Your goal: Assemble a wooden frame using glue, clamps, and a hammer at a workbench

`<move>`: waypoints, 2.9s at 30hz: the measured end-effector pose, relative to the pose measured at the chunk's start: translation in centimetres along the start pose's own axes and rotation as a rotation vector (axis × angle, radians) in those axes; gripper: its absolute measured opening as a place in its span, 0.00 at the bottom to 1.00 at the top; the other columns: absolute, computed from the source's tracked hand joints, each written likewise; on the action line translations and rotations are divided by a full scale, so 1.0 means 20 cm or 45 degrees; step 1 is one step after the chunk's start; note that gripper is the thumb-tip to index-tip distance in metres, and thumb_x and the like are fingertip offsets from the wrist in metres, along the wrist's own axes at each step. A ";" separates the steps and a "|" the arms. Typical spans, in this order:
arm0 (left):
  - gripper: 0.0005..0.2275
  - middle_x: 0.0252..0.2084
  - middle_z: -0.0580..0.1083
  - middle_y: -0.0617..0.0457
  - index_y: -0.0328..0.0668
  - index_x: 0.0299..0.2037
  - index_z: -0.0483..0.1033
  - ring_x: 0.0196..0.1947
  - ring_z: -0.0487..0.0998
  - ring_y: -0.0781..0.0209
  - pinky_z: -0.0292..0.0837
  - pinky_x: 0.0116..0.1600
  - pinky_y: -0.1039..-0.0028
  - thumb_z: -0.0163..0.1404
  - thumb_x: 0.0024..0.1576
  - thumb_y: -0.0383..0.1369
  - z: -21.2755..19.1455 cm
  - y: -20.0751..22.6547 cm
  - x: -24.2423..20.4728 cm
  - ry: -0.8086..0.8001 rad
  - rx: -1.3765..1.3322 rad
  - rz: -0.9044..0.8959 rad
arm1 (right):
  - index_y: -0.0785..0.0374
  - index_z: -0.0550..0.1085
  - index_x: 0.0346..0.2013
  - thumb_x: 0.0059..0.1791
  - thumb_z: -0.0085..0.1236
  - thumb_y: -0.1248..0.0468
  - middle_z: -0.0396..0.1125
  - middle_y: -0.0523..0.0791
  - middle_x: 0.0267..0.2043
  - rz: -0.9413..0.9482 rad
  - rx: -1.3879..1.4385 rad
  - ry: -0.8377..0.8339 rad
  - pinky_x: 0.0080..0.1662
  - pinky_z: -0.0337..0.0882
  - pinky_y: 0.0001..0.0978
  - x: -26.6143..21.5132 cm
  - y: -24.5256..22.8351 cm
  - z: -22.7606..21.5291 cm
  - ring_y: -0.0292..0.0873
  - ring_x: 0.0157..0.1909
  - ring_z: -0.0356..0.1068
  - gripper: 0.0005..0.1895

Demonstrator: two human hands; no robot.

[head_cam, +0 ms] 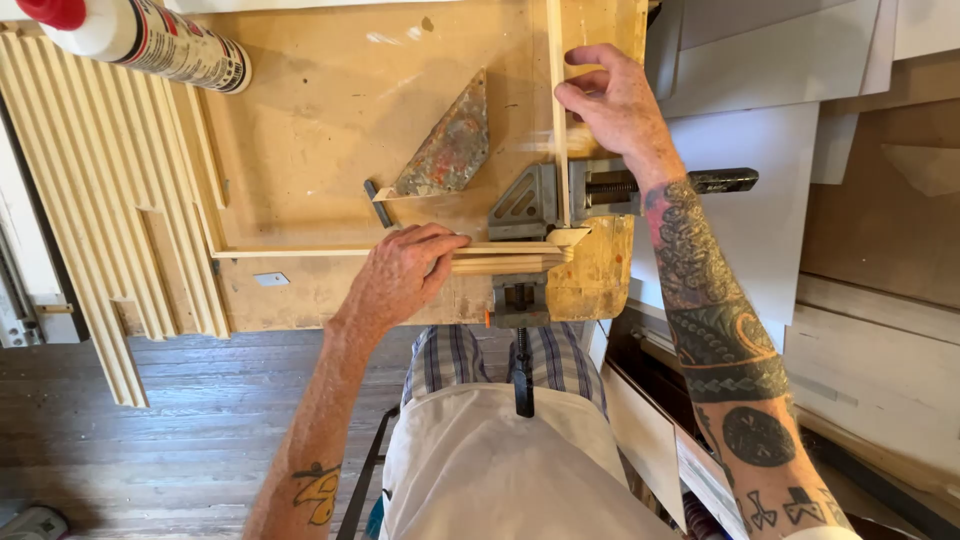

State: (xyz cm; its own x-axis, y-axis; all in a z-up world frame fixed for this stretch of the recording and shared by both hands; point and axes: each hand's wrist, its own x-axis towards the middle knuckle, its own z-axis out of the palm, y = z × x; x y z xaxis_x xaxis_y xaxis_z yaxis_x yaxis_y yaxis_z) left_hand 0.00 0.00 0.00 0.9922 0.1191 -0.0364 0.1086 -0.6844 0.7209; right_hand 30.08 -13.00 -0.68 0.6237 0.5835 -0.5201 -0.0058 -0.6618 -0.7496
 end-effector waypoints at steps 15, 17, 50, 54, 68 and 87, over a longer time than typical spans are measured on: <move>0.06 0.43 0.79 0.44 0.35 0.46 0.76 0.42 0.81 0.52 0.80 0.44 0.66 0.48 0.62 0.21 -0.03 -0.05 0.16 0.576 0.073 -0.118 | 0.63 0.66 0.62 0.55 0.57 0.61 0.75 0.44 0.43 0.047 0.027 -0.158 0.44 0.79 0.28 -0.02 0.04 -0.01 0.37 0.35 0.77 0.22; 0.11 0.49 0.77 0.41 0.33 0.54 0.72 0.47 0.79 0.47 0.77 0.50 0.60 0.46 0.62 0.22 -0.01 -0.11 0.25 0.530 0.081 -0.244 | 0.61 0.67 0.62 0.55 0.56 0.57 0.73 0.46 0.50 0.005 -0.008 -0.110 0.51 0.76 0.34 0.00 0.04 0.00 0.40 0.46 0.75 0.23; 0.17 0.42 0.76 0.56 0.45 0.62 0.73 0.27 0.78 0.67 0.70 0.37 0.73 0.49 0.62 0.33 0.08 0.17 0.39 -0.119 -0.601 -0.681 | 0.56 0.68 0.63 0.53 0.56 0.61 0.73 0.41 0.49 -0.073 0.096 -0.047 0.61 0.70 0.37 0.00 0.10 -0.01 0.36 0.53 0.74 0.22; 0.15 0.41 0.77 0.55 0.47 0.58 0.76 0.22 0.75 0.70 0.66 0.28 0.75 0.50 0.60 0.33 0.10 0.16 0.36 -0.019 -0.580 -0.712 | 0.57 0.68 0.62 0.54 0.56 0.62 0.74 0.41 0.48 -0.057 0.134 -0.055 0.55 0.75 0.30 0.01 0.10 0.00 0.34 0.46 0.75 0.21; 0.16 0.50 0.78 0.47 0.47 0.60 0.75 0.35 0.84 0.61 0.84 0.41 0.70 0.52 0.62 0.33 0.21 0.11 0.31 0.077 -0.492 -0.654 | 0.60 0.68 0.62 0.53 0.56 0.65 0.72 0.47 0.53 -0.087 0.161 -0.071 0.61 0.72 0.37 0.04 0.14 0.02 0.40 0.57 0.73 0.21; 0.12 0.45 0.71 0.55 0.57 0.51 0.79 0.51 0.70 0.58 0.61 0.52 0.63 0.56 0.58 0.31 0.36 0.08 0.01 0.312 0.525 0.486 | 0.62 0.75 0.50 0.53 0.57 0.59 0.76 0.55 0.38 0.041 0.090 0.410 0.42 0.79 0.49 -1.37 0.79 0.45 0.57 0.42 0.78 0.14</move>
State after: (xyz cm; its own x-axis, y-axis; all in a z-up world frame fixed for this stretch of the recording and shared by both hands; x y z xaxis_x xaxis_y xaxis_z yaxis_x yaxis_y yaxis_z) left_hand 0.79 -6.25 -3.82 0.9281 -0.0611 0.3673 -0.1887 -0.9276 0.3225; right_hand 5.74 -35.17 -1.90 0.8375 0.3763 -0.3961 -0.0768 -0.6367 -0.7672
